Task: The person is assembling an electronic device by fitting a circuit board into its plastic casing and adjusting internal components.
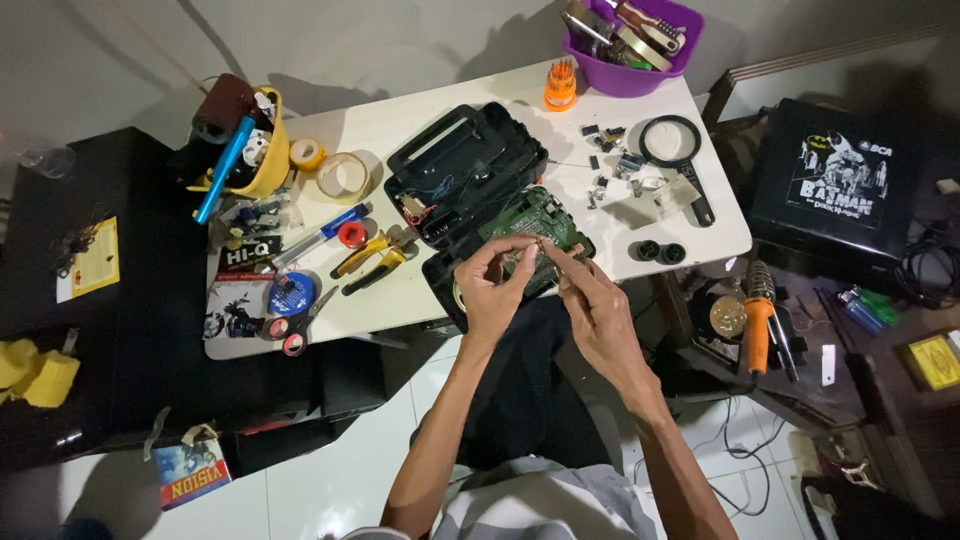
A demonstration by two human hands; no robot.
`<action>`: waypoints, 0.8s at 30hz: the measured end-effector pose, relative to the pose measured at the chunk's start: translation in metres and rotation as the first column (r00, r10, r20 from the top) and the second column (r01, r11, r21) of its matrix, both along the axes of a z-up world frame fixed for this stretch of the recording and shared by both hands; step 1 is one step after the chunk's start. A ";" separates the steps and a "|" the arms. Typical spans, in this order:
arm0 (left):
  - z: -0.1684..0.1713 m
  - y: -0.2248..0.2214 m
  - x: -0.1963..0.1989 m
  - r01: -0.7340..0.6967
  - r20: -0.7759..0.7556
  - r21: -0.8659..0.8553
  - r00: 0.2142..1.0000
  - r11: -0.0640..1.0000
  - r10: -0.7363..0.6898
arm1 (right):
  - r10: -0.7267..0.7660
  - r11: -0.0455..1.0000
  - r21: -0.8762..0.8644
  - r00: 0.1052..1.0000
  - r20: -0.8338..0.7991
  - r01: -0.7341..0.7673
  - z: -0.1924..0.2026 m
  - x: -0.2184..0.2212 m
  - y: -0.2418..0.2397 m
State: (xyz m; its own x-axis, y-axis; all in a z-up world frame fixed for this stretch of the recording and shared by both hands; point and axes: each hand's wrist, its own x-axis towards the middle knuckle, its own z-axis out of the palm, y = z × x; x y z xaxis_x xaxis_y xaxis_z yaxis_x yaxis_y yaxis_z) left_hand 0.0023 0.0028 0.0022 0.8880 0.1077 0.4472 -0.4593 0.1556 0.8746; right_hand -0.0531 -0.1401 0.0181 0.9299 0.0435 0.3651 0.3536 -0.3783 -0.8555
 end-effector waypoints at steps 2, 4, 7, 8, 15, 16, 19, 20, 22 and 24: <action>0.001 0.000 0.004 -0.011 0.027 0.018 1.000 1.000 0.010 | -0.003 1.000 0.013 1.000 -0.005 0.003 0.002 0.000 0.002; 0.004 0.002 0.006 -0.024 0.053 0.035 0.998 0.999 0.022 | -0.004 1.000 0.026 1.000 -0.011 0.005 0.005 0.000 0.004; 0.007 0.007 0.007 -0.036 0.106 0.083 0.994 0.996 0.027 | -0.005 0.999 0.032 1.000 -0.015 0.005 0.009 -0.001 0.007; 0.005 0.007 0.007 -0.044 0.124 0.095 0.992 0.995 0.032 | 0.005 0.998 0.062 1.000 -0.008 -0.004 0.009 -0.002 0.008; 0.003 0.011 0.008 -0.048 0.127 0.150 0.992 0.987 0.029 | 0.082 0.927 0.361 0.993 0.082 -0.106 0.040 -0.005 0.024; 0.000 0.011 0.010 -0.047 0.129 0.149 0.991 0.988 0.028 | 0.081 0.927 0.359 0.993 0.084 -0.106 0.047 -0.005 0.022; -0.006 0.015 0.014 -0.033 0.122 0.163 0.992 0.986 0.013 | 0.275 0.879 0.346 0.942 0.193 -0.327 0.057 -0.003 0.016; -0.006 0.015 0.014 -0.029 0.128 0.174 0.992 0.984 0.007 | 0.279 0.878 0.352 0.945 0.173 -0.324 0.054 -0.003 0.014; -0.003 0.016 0.014 -0.027 0.136 0.183 0.991 0.983 0.002 | 0.283 0.878 0.355 0.946 0.155 -0.321 0.048 -0.001 0.010; 0.001 0.018 0.012 -0.004 0.133 0.218 0.991 0.976 -0.025 | 0.294 0.876 0.371 0.951 0.096 -0.308 0.043 0.002 0.007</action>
